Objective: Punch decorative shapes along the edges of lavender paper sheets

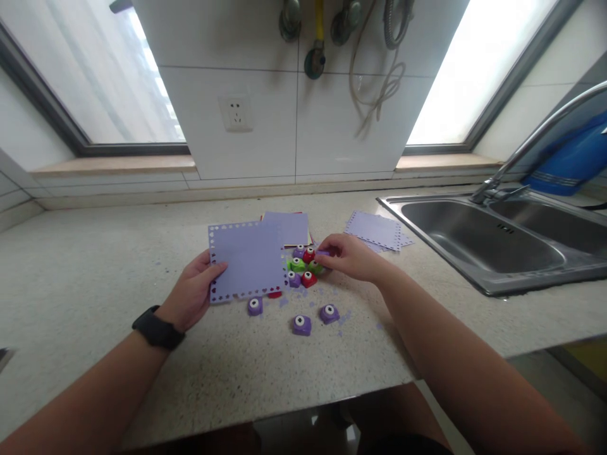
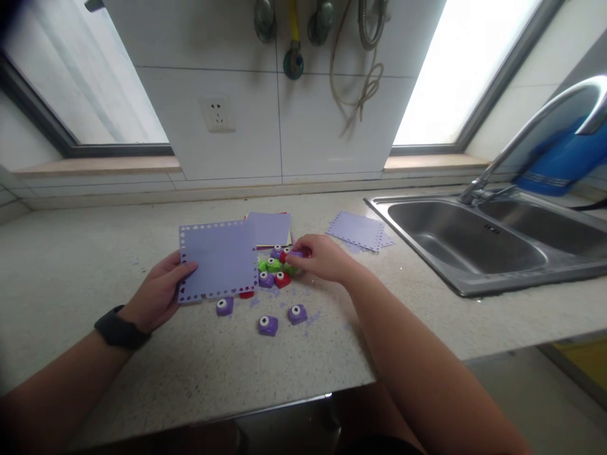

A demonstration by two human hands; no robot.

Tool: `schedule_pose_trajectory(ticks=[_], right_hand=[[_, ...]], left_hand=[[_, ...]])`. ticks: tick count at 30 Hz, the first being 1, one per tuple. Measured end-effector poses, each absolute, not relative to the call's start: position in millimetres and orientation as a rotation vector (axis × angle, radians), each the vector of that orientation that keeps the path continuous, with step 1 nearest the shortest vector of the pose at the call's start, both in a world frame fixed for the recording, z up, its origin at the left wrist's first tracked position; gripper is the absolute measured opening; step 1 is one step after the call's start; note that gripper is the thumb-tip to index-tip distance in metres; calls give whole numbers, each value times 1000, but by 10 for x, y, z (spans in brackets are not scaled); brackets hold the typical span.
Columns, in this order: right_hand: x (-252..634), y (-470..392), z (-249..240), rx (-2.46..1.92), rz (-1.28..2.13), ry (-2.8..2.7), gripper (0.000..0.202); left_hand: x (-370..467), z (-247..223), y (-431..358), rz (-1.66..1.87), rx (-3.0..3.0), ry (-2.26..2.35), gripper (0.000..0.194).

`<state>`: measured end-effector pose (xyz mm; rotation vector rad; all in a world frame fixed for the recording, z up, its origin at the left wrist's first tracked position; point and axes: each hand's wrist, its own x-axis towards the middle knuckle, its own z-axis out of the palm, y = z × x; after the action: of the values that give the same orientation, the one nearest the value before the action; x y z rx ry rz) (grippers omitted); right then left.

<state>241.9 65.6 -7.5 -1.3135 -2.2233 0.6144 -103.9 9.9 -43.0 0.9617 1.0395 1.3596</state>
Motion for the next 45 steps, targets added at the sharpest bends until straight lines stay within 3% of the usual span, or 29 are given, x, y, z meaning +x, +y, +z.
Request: schedule_pose_trajectory(ticks=[16,21,27,32,40,45], right_hand=[[2499,507,50,-1344,622,-2719,38],[2557,531,28,-1321,755,-2588,41],[2594,577,25,-1244,982,-2107,30],[2419,286,202,-1072,1078,-1881,41],[2155,-305,197,-923,1375,-2045,25],[2197,-467,130,-911,1298,-1871,22]], left_hand=[[-1140,-535,187,1337,976,1012,40],[-1130,-574,194,1356,996,1035,42],[-1061,-519,82,1376,1055,1082,44],[-939,-367,-238,1331,1154,1102,46],[-691,-42,-727,1089,1372,1113,34],[-782,233,-831,1217,1405,1149,43]])
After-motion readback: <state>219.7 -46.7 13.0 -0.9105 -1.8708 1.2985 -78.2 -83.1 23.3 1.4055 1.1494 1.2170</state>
